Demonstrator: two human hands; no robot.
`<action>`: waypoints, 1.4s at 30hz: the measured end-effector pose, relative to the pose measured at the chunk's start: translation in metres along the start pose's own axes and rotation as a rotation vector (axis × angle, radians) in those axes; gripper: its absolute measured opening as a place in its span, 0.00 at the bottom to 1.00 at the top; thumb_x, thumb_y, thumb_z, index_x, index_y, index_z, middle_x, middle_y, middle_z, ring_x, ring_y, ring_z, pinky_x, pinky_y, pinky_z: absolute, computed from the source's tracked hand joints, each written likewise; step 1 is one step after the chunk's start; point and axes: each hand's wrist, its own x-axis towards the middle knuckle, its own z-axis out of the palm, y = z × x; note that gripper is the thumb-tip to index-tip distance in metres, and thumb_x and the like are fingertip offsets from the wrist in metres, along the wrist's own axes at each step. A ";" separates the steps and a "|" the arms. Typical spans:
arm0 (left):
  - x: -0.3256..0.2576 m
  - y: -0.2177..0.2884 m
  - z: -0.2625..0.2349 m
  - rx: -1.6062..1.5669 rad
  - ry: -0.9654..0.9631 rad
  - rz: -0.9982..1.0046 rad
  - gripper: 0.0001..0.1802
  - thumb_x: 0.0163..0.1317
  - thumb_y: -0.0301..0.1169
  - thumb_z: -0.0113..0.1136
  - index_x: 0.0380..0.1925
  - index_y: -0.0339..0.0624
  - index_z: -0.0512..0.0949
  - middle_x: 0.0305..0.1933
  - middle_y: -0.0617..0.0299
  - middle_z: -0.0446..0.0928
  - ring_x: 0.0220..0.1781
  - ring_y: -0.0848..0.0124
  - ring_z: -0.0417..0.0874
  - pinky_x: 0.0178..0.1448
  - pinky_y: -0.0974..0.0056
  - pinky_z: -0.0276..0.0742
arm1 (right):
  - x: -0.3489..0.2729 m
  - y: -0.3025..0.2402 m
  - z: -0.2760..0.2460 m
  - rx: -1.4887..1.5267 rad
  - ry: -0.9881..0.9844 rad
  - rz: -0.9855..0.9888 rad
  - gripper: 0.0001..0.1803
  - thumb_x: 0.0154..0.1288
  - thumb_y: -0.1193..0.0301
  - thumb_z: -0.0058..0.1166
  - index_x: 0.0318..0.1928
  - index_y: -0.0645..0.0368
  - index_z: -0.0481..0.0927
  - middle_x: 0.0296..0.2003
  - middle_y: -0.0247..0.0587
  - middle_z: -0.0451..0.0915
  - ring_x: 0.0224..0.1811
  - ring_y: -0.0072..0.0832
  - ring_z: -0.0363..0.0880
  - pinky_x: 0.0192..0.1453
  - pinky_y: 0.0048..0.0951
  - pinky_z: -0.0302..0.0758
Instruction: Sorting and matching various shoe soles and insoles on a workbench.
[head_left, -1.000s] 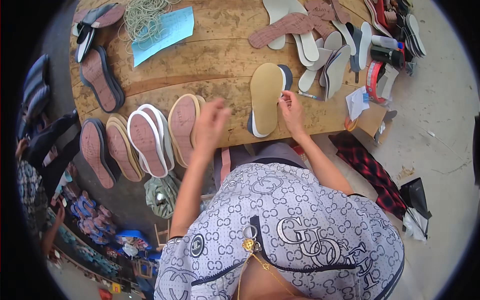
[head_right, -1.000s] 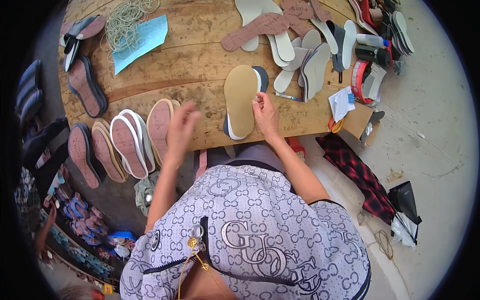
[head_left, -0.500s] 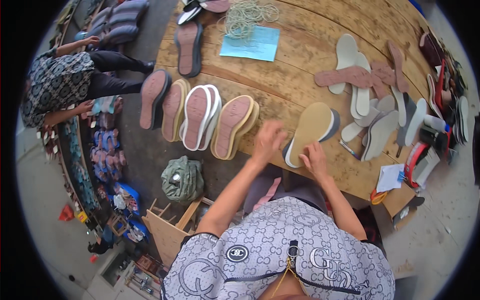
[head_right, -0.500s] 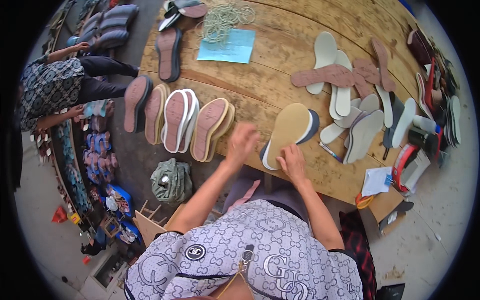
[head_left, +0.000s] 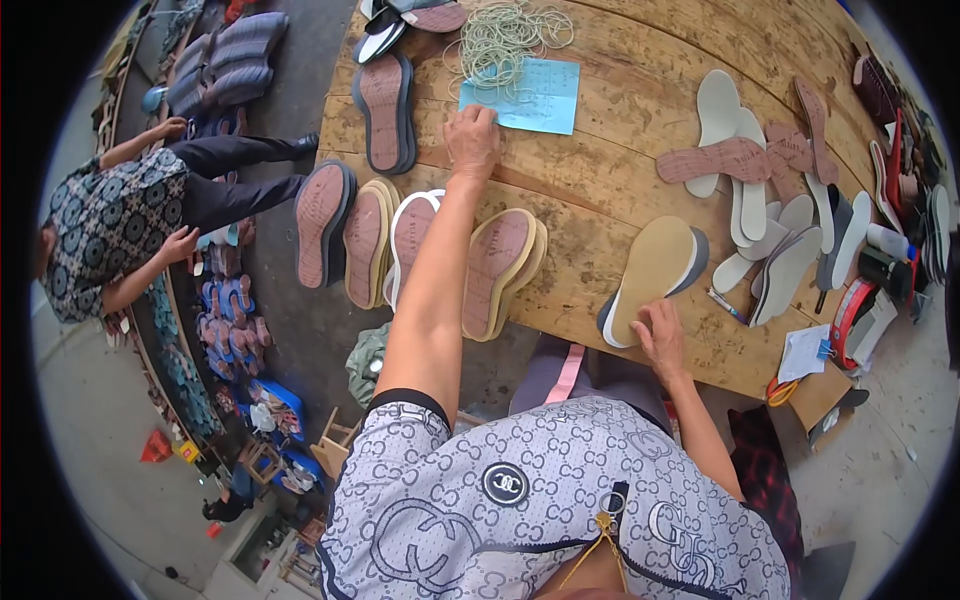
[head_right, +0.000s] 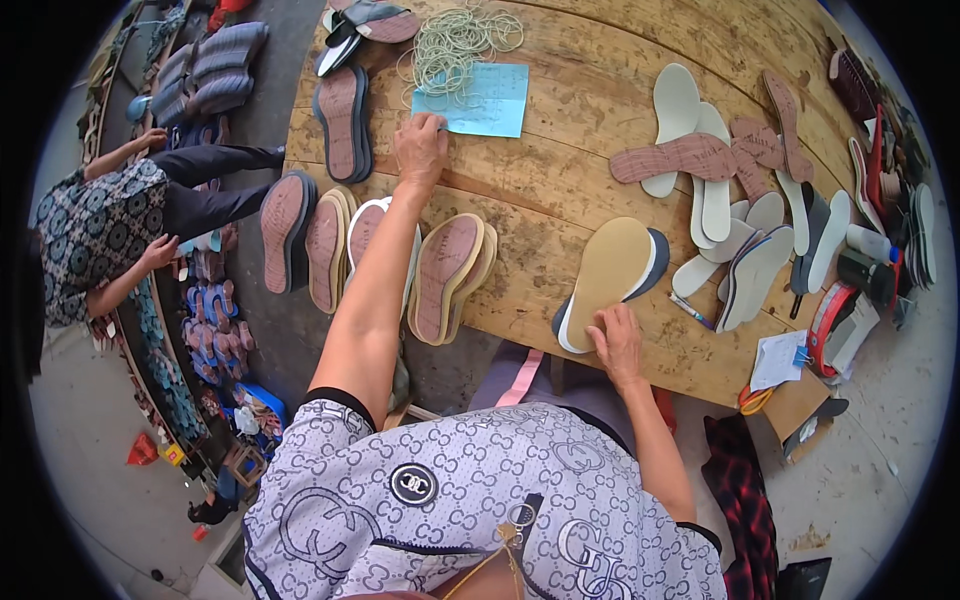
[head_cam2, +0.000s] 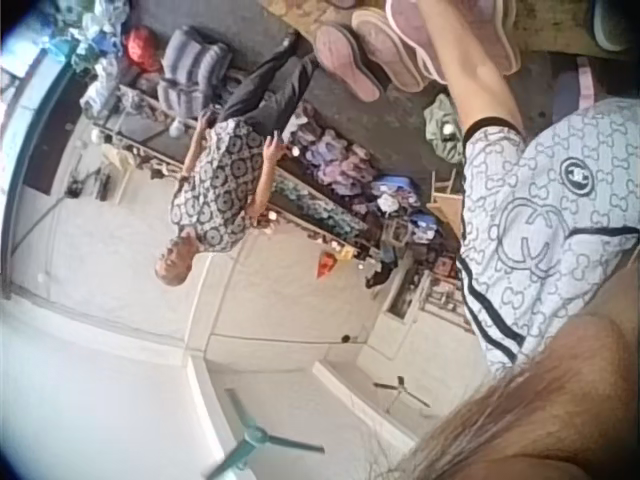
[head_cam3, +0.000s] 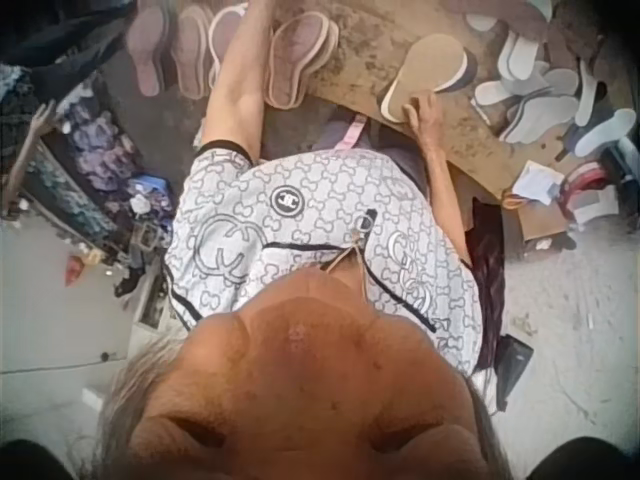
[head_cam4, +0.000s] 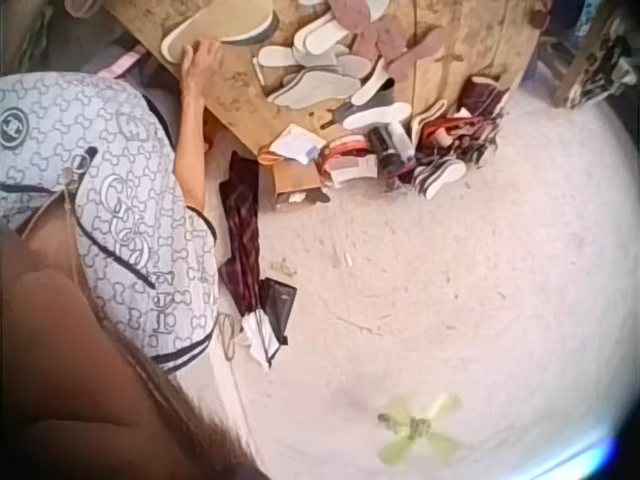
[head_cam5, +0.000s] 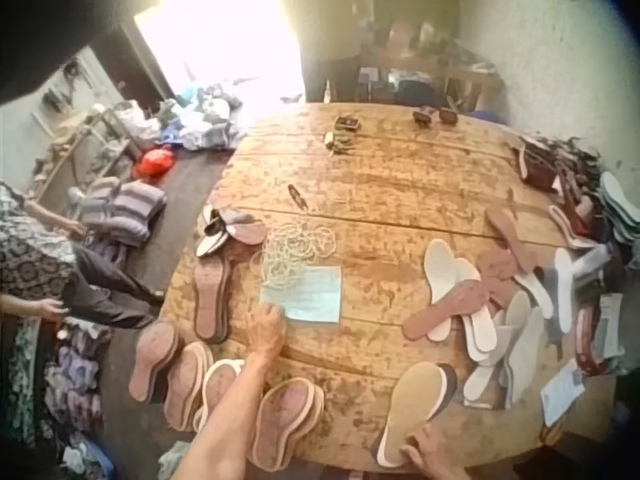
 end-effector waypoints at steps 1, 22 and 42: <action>0.001 0.000 0.001 -0.025 0.002 0.021 0.12 0.50 0.29 0.64 0.37 0.51 0.80 0.43 0.66 0.78 0.49 0.63 0.77 0.51 0.56 0.67 | 0.000 -0.001 0.001 0.001 0.011 0.006 0.13 0.51 0.74 0.62 0.38 0.60 0.74 0.36 0.45 0.71 0.42 0.44 0.71 0.46 0.41 0.70; -0.043 0.022 -0.025 -0.214 -0.166 0.116 0.33 0.49 0.40 0.71 0.57 0.48 0.75 0.66 0.54 0.66 0.69 0.55 0.64 0.67 0.49 0.57 | 0.020 -0.004 -0.007 0.161 -0.103 0.188 0.05 0.60 0.74 0.54 0.31 0.64 0.77 0.31 0.44 0.71 0.39 0.42 0.73 0.45 0.37 0.70; -0.062 0.083 -0.071 -0.522 -0.114 0.122 0.16 0.51 0.32 0.67 0.40 0.43 0.77 0.46 0.55 0.76 0.52 0.56 0.75 0.54 0.51 0.69 | 0.027 0.015 -0.006 0.327 -0.220 0.324 0.08 0.61 0.70 0.53 0.31 0.64 0.76 0.32 0.40 0.71 0.37 0.32 0.73 0.44 0.31 0.70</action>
